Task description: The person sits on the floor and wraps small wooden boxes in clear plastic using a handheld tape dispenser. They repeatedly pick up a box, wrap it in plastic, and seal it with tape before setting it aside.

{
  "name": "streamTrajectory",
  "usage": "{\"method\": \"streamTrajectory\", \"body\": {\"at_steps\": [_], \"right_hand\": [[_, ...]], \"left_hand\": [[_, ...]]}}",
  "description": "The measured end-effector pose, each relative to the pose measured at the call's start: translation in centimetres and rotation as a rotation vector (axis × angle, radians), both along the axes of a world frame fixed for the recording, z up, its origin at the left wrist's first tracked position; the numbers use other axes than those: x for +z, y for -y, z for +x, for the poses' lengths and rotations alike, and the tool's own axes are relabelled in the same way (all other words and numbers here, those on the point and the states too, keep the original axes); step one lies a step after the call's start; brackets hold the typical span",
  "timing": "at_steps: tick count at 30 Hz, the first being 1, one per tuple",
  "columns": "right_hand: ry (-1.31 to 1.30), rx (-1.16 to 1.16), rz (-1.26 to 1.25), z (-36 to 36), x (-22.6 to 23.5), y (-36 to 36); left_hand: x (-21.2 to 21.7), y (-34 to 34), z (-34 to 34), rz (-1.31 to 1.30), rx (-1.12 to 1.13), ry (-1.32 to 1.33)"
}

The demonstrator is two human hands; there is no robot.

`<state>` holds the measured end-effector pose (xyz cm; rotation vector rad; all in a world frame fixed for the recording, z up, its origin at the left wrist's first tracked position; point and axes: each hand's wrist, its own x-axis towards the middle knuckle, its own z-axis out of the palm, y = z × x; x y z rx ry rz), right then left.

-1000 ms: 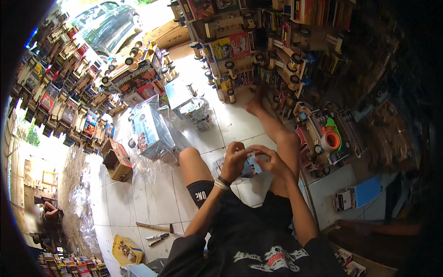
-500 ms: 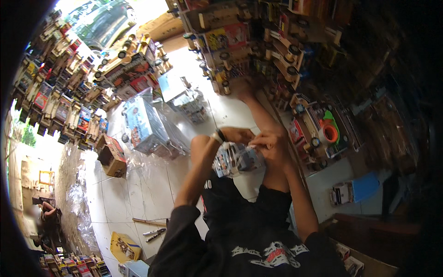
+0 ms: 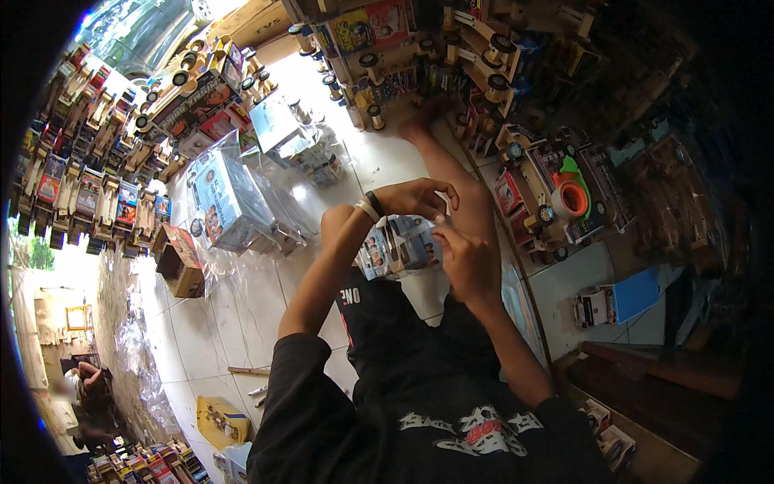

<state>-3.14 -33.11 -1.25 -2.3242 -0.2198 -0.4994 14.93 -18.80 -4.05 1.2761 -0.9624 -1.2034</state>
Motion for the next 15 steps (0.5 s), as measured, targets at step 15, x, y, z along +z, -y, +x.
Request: {"method": "streamTrajectory", "body": {"at_steps": [15], "right_hand": [[0.052,-0.017,0.081,-0.1,-5.0,0.9]], "left_hand": [[-0.9,-2.1,-2.3,0.059,0.412,0.372]]}}
